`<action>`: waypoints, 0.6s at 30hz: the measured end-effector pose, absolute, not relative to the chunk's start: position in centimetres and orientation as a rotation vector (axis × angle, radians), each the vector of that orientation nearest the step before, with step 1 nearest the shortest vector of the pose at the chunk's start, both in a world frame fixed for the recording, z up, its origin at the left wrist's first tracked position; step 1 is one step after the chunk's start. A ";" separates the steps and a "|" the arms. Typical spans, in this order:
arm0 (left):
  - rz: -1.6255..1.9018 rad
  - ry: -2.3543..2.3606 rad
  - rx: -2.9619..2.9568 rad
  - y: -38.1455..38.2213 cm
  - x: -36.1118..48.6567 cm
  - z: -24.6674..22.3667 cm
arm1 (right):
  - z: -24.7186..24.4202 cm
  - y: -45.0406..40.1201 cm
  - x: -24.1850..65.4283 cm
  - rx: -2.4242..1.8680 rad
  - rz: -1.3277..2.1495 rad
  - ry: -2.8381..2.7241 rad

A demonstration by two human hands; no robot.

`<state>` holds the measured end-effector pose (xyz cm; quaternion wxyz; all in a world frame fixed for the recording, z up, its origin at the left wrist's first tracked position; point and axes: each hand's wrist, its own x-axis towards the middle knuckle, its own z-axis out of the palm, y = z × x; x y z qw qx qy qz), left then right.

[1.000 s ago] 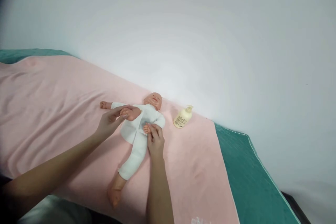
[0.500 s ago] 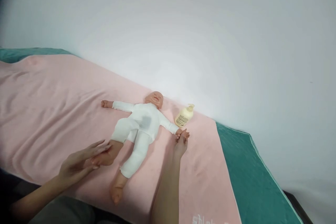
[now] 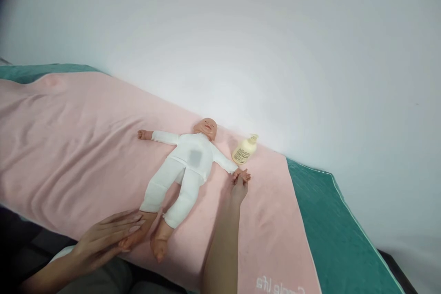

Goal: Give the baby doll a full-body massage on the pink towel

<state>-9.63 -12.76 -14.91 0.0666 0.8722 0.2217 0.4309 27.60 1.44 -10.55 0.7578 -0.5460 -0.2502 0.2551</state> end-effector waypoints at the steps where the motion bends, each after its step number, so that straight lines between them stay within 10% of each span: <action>1: 1.311 0.701 2.610 -12.9 -9.7 -14.9 | -10.4 1.3 27.4 -1.196 0.549 -0.554; 18: 1.634 1.036 1.692 -6.7 -5.1 -8.0 | -8.1 -0.7 20.1 -1.142 -0.166 -1.684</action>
